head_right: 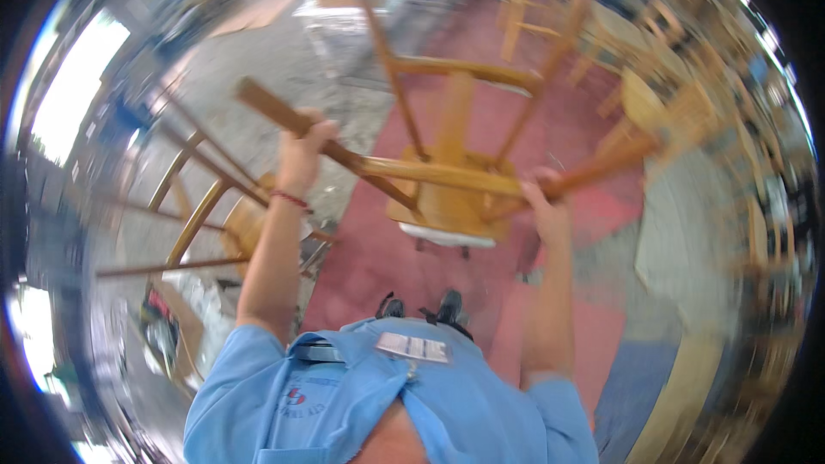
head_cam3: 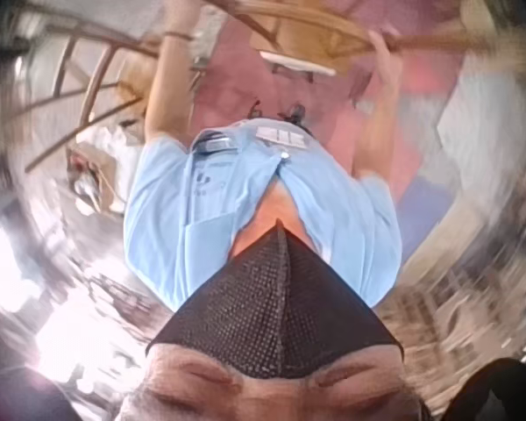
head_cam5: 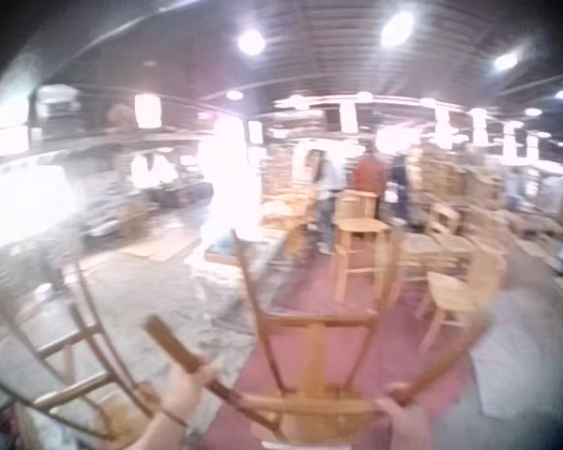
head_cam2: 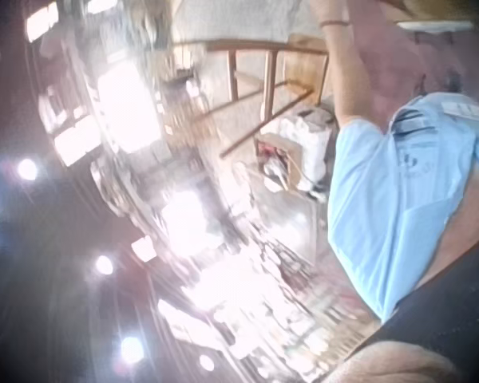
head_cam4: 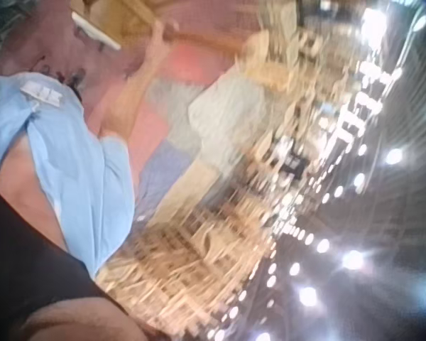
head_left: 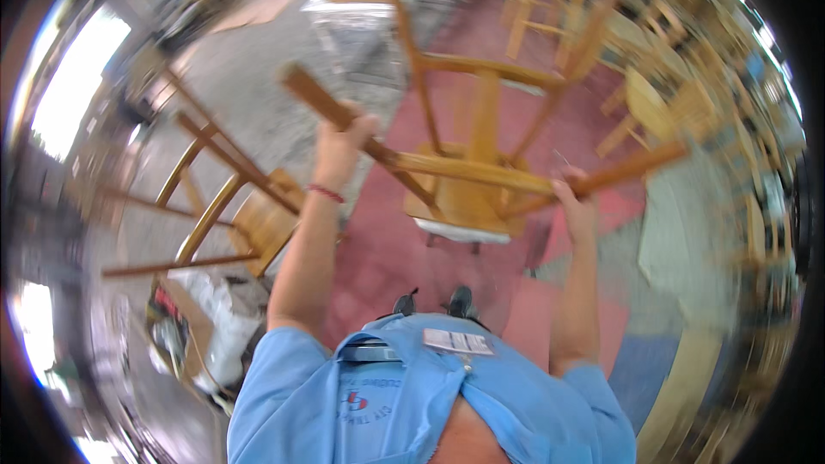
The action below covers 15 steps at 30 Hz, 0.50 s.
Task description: The person moves wooden chairs and stools around a workshop floor, then retrieves a bottle of dark finish and a brush. They apply the finish to the underside of a wooden pallet or bench frame, then cap the bottle and place it back in a box.
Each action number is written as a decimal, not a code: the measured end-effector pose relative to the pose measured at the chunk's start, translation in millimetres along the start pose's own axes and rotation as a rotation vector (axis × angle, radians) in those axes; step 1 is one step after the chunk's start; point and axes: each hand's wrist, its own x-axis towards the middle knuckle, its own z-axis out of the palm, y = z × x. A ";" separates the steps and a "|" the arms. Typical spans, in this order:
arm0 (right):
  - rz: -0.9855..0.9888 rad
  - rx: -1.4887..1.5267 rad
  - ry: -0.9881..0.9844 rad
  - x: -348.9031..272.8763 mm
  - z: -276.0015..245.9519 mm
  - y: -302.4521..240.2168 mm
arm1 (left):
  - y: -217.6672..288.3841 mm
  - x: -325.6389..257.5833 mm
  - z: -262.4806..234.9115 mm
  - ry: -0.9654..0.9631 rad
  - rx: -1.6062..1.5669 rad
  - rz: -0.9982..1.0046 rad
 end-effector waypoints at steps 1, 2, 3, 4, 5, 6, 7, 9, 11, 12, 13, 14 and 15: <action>0.013 -0.002 0.029 5.9 7.6 3.5 | 1.8 -2.9 7.3 0.034 0.001 -0.031; 0.060 -0.013 0.038 8.3 3.8 3.8 | 3.6 -6.0 12.4 -0.006 0.017 -0.020; 0.025 0.084 0.035 9.9 2.3 7.2 | 4.7 -10.5 20.3 0.037 0.034 -0.004; -0.004 -0.130 0.016 12.1 -6.2 7.8 | 6.3 -12.9 23.5 0.054 0.075 -0.030; -0.046 -0.105 0.039 10.5 -7.1 13.1 | 6.8 -16.2 28.1 0.104 0.062 0.000; -0.070 -0.122 -0.028 9.3 -12.6 15.7 | 7.5 -17.1 29.3 0.134 0.043 0.031; -0.087 -0.113 -0.071 8.7 -13.9 19.7 | 8.4 -18.8 28.0 0.149 0.056 -0.019; -0.093 -0.082 -0.125 7.1 -16.5 26.2 | 9.8 -21.9 23.1 0.152 0.066 -0.136; -0.105 -0.015 -0.168 7.2 -15.6 34.6 | 10.3 -29.2 15.9 0.042 0.059 -0.180; -0.120 0.039 -0.175 6.6 -14.0 40.2 | 10.2 -34.9 10.2 -0.029 0.016 -0.177; -0.142 0.096 -0.156 4.6 -13.6 48.5 | 10.1 -41.5 3.6 -0.074 0.167 -0.126; -0.178 0.146 -0.154 2.0 -14.7 57.7 | 10.1 -48.4 -3.6 -0.069 0.190 -0.073; -0.092 -0.032 -0.176 0.2 -18.7 67.1 | 10.7 -54.8 -10.9 -0.067 0.211 -0.018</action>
